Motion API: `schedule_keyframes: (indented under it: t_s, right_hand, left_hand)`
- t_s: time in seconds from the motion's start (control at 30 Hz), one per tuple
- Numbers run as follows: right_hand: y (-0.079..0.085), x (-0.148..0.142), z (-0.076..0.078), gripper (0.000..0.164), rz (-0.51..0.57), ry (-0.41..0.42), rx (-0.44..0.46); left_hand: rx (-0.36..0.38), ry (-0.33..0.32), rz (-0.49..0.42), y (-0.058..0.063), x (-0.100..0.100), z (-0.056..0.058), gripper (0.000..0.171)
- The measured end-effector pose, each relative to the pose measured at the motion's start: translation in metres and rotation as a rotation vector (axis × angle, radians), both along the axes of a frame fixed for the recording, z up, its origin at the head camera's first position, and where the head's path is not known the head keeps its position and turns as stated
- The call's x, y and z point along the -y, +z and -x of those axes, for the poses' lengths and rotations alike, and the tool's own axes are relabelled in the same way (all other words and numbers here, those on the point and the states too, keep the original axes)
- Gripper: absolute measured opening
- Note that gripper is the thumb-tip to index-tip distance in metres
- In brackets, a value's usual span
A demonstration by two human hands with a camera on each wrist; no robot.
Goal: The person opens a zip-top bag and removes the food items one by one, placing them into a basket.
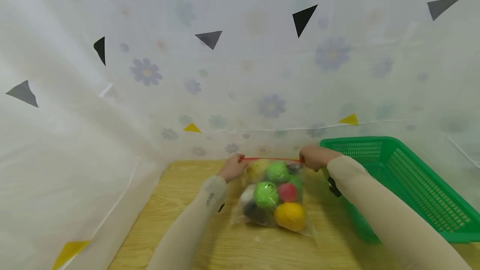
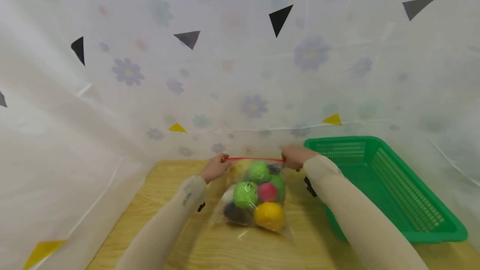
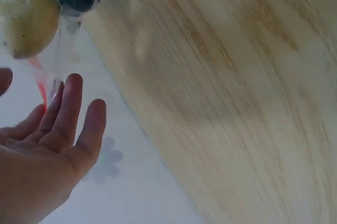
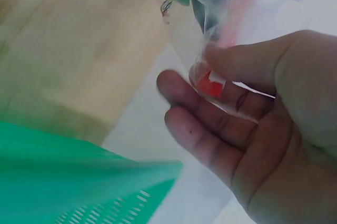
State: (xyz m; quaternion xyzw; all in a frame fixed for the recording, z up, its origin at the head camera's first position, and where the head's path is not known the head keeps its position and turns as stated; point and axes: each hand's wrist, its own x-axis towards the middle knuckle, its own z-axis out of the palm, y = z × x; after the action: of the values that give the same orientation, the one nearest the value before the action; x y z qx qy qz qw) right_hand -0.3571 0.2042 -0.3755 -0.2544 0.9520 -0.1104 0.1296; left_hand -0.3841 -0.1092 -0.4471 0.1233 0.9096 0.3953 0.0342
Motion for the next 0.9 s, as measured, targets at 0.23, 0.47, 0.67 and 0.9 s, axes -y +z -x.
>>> schedule_keyframes:
  t_s: [0.23, 0.47, 0.67, 0.9]
  right_hand:
    - [0.024, -0.008, -0.021, 0.021, 0.123, 0.085, -0.046]
    - [0.051, -0.012, -0.05, 0.017, 0.159, 0.123, -0.121]
    - [0.072, -0.011, -0.076, 0.016, 0.166, 0.181, -0.253]
    - [0.08, -0.015, -0.096, 0.018, 0.188, 0.178, -0.291]
  left_hand:
    - [-0.03, 0.056, -0.152, 0.013, 0.011, -0.015, 0.029]
    - [-0.145, -0.014, -0.187, 0.038, 0.023, -0.032, 0.018]
    - [-0.255, -0.04, -0.176, 0.074, 0.031, -0.053, 0.015]
    - [-0.318, -0.096, -0.108, 0.105, 0.04, -0.074, 0.017]
